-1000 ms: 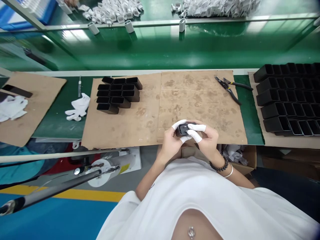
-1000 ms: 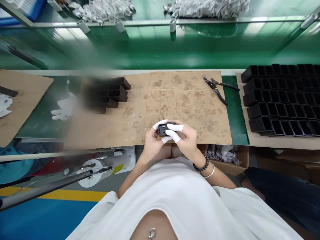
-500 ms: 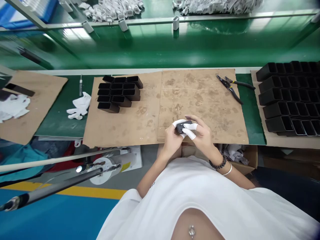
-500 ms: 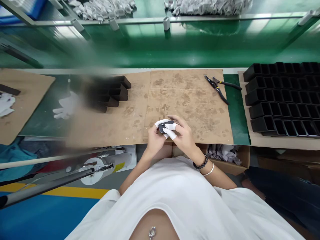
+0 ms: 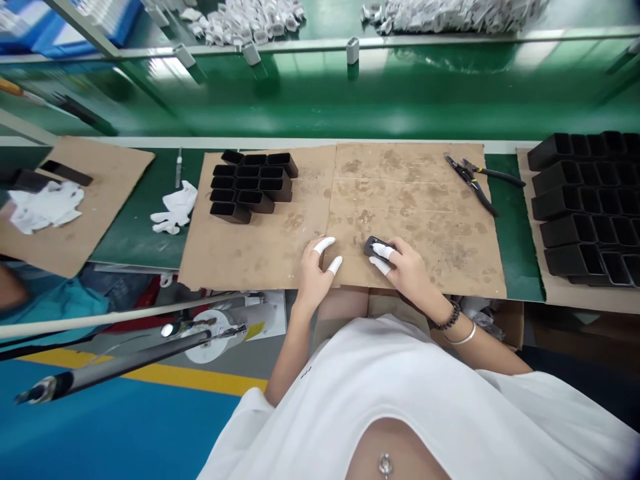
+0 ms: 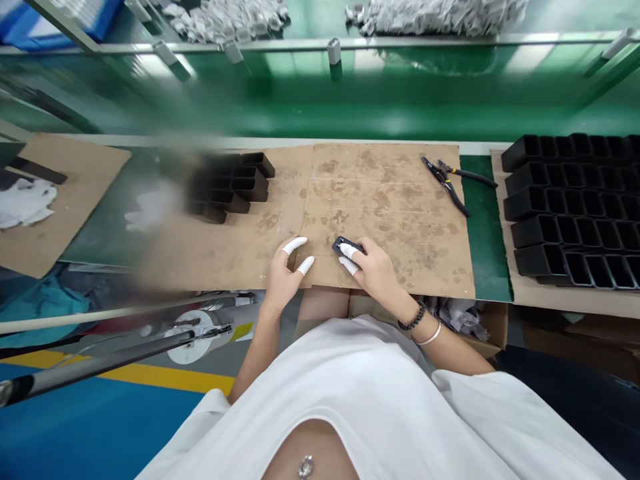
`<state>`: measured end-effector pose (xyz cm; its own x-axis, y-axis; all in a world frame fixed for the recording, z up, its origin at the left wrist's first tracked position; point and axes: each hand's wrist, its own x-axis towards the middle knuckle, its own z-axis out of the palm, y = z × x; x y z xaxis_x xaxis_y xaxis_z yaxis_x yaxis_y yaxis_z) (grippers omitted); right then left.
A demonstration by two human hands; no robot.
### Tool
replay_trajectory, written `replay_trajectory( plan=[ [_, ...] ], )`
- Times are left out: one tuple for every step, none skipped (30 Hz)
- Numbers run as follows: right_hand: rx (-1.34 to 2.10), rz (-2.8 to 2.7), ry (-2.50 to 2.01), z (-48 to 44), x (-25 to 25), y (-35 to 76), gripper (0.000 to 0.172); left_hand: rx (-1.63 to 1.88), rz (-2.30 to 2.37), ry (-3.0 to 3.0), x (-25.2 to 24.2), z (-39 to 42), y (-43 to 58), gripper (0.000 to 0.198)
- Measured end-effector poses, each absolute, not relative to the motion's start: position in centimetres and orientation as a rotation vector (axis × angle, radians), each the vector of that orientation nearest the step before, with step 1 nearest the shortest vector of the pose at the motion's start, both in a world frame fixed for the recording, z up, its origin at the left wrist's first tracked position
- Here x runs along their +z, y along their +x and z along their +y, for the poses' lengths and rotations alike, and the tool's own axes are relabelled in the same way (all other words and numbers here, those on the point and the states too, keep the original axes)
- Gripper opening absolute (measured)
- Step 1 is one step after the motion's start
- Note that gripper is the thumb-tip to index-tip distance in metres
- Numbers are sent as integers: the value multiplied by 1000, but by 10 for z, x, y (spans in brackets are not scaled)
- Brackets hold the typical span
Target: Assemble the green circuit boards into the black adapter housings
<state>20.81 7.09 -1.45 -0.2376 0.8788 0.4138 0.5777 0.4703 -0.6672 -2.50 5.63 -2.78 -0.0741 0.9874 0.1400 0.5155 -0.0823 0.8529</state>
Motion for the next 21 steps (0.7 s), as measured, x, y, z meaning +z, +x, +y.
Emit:
replay_trajectory(
  plan=[
    [598,-1894,-1249,72,-16,206,12,1102,1608,1643,-28,54,-23,38],
    [738,-1787,-1269,74,-16,203,14,1119,1561,1660,-26,53,-18,41],
    [907,-1616,-1265,75,-14,200,19,1132,1489,1684,-23,51,-12,48],
    [1097,-1392,-1237,75,-11,196,24,1142,1407,1708,-18,50,-4,56],
    [1302,-1141,-1192,74,-7,191,28,1153,1327,1723,-12,48,4,64],
    [1509,-890,-1133,72,-2,186,30,1171,1263,1725,-5,48,12,69],
    [1709,-666,-1066,70,4,181,27,1203,1225,1708,2,48,19,71],
    [1891,-482,-994,67,11,178,22,1243,1205,1675,9,48,25,71],
    [2043,-339,-921,63,18,175,16,1284,1197,1629,16,49,30,70],
    [2155,-233,-850,60,25,173,13,1320,1197,1576,22,49,34,70],
    [2228,-154,-792,58,31,173,15,1345,1198,1529,28,50,36,71],
    [2265,-94,-752,55,36,173,18,1357,1199,1490,33,50,37,71],
    [2276,-47,-730,54,41,175,21,1361,1201,1458,37,50,38,72],
    [2273,-12,-724,52,44,177,23,1361,1200,1432,42,50,39,72],
    [2263,14,-727,51,46,179,26,1361,1196,1411,45,49,39,73],
    [2252,32,-733,50,48,181,28,1363,1189,1391,49,48,40,73],
    [2242,41,-736,50,48,182,28,1370,1180,1370,51,47,40,72],
    [2234,40,-736,49,47,183,27,1380,1167,1349,54,46,41,72],
    [2229,31,-734,49,46,184,25,1391,1152,1328,55,45,43,72],
    [2227,13,-735,49,43,184,23,1403,1135,1307,57,44,44,73],
    [2222,-16,-740,49,41,184,20,1412,1115,1290,58,43,45,73]
  ],
)
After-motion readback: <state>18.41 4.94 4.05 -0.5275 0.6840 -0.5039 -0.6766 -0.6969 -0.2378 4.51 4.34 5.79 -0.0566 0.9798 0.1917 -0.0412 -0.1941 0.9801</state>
